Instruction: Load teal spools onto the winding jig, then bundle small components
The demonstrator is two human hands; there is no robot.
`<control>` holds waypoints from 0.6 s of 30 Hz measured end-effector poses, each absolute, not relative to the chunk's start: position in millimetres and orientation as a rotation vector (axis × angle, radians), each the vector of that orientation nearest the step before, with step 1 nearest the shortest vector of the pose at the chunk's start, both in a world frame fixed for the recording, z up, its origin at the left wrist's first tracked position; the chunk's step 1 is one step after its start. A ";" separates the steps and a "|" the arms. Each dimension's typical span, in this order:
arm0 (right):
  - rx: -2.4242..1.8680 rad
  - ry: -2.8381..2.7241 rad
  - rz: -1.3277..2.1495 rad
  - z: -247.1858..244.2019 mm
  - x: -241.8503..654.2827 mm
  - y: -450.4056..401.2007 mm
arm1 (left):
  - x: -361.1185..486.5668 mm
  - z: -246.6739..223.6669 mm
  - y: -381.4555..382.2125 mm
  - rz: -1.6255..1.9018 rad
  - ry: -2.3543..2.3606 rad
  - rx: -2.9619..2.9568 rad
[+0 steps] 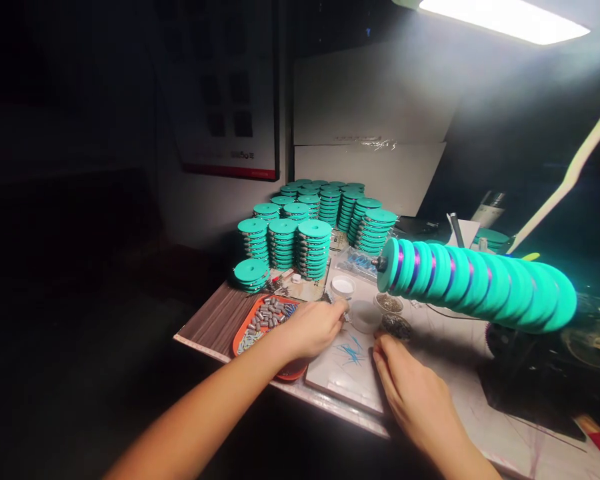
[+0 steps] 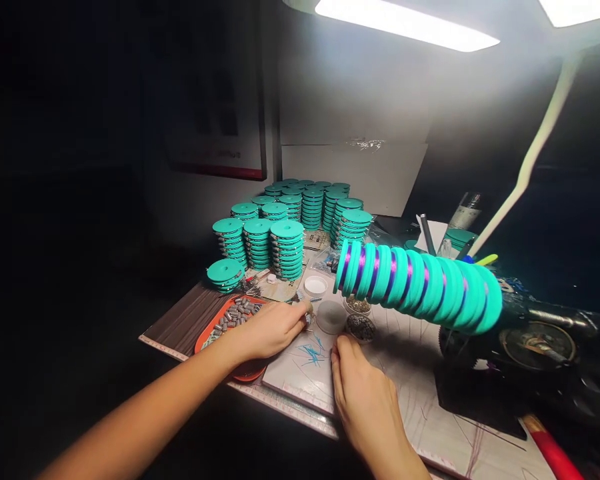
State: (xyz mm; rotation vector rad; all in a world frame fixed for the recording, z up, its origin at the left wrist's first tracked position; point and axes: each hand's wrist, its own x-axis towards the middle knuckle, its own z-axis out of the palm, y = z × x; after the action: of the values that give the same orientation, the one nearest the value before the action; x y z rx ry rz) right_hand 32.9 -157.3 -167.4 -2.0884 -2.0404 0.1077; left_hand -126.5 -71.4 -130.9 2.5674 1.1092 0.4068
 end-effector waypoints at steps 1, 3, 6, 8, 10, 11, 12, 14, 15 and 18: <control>-2.077 -2.043 0.114 -167.8 33.3 -157.5 | -128.3 -130.1 -75.1 0.385 1.113 2.598; -2.053 -2.046 0.126 -169.1 33.6 -157.8 | -131.8 -128.2 -80.9 0.341 1.123 2.648; -2.035 -2.013 0.098 -171.0 32.2 -158.0 | -135.0 -125.3 -83.4 0.296 1.139 2.698; -2.048 -1.989 0.088 -171.4 31.0 -157.7 | -134.3 -124.1 -81.4 0.268 1.127 2.722; -2.071 -1.996 0.139 -171.0 30.4 -157.1 | -132.3 -123.4 -78.6 0.230 1.097 2.739; -2.079 -2.003 0.179 -170.4 30.4 -156.7 | -131.4 -123.0 -77.6 0.211 1.083 2.741; -2.084 -2.009 0.220 -169.7 30.4 -156.3 | -131.0 -122.5 -77.2 0.196 1.072 2.740; -2.078 -2.013 0.282 -168.0 30.6 -155.6 | -132.7 -120.7 -78.5 0.180 1.058 2.721; -2.075 -2.009 0.300 -167.2 30.6 -155.4 | -134.7 -119.3 -79.9 0.179 1.052 2.704; -2.069 -1.997 0.332 -165.1 30.6 -155.2 | -141.4 -114.3 -83.1 0.208 1.021 2.621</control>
State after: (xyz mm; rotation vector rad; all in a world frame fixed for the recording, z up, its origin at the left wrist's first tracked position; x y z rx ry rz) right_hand 30.6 -155.2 -165.1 -2.0687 -1.9969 0.3319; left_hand -141.4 -83.1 -114.3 2.6213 1.0211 0.2080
